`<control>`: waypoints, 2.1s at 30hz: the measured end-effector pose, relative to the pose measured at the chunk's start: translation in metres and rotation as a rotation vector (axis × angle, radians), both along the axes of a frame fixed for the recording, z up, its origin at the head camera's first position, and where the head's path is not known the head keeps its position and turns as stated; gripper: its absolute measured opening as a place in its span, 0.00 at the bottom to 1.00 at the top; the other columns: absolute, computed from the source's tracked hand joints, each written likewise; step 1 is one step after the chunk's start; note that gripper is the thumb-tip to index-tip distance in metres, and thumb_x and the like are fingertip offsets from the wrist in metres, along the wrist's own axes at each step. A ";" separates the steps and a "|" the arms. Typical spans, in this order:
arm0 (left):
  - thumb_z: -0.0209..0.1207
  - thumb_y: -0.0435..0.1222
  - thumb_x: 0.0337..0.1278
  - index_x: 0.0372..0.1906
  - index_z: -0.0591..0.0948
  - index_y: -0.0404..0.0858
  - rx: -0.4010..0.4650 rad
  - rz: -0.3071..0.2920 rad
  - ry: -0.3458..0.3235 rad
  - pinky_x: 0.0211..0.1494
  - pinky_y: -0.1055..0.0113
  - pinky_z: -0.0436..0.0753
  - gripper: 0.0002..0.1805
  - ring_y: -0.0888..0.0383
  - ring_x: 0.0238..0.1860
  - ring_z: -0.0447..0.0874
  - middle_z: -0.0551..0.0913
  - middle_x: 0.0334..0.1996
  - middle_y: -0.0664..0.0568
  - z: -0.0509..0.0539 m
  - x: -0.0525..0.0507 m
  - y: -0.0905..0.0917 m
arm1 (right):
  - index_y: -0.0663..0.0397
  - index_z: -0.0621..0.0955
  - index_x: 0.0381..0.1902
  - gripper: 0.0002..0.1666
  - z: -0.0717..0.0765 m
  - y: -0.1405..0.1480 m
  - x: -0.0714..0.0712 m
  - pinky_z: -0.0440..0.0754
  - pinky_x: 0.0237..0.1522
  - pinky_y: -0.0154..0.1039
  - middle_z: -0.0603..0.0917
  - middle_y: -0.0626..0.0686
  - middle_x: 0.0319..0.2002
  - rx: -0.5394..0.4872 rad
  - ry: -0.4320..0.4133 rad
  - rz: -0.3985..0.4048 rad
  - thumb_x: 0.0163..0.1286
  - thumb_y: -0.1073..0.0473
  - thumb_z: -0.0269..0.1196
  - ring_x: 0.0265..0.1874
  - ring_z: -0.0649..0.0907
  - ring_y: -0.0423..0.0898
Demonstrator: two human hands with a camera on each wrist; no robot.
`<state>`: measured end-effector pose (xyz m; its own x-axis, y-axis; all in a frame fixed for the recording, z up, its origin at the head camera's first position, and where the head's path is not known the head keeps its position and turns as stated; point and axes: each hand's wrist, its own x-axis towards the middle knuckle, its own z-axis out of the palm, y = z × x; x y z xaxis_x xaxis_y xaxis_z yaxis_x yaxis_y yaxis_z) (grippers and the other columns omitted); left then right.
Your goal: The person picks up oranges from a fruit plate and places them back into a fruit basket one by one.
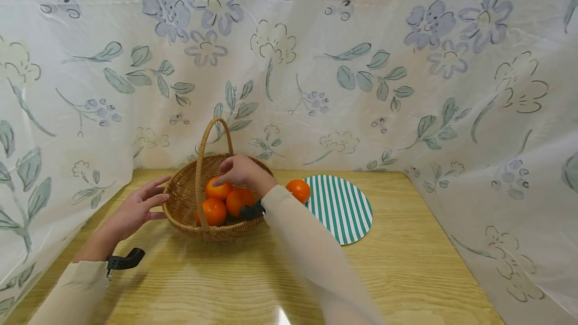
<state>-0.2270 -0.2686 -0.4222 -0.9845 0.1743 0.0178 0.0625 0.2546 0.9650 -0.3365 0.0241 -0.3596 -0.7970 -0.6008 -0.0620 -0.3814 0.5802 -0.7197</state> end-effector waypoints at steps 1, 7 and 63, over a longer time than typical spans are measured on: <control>0.51 0.43 0.80 0.84 0.48 0.43 -0.003 0.002 0.000 0.55 0.54 0.88 0.38 0.25 0.73 0.59 0.52 0.78 0.27 0.000 0.000 0.000 | 0.51 0.83 0.63 0.34 0.001 0.003 0.001 0.80 0.63 0.43 0.83 0.49 0.62 -0.014 0.003 -0.002 0.61 0.45 0.75 0.61 0.79 0.48; 0.51 0.43 0.80 0.84 0.48 0.42 0.000 0.002 0.006 0.55 0.54 0.89 0.38 0.25 0.73 0.60 0.52 0.78 0.27 0.001 0.001 0.000 | 0.51 0.82 0.63 0.34 0.005 0.021 0.006 0.79 0.65 0.49 0.81 0.49 0.63 -0.137 0.021 -0.014 0.64 0.43 0.74 0.64 0.78 0.50; 0.51 0.44 0.80 0.84 0.48 0.41 -0.007 0.007 0.000 0.55 0.54 0.89 0.39 0.27 0.72 0.61 0.53 0.77 0.27 0.002 0.002 0.002 | 0.54 0.77 0.68 0.37 -0.115 0.167 0.003 0.69 0.76 0.53 0.76 0.59 0.70 -0.639 0.027 -0.567 0.64 0.54 0.75 0.73 0.70 0.57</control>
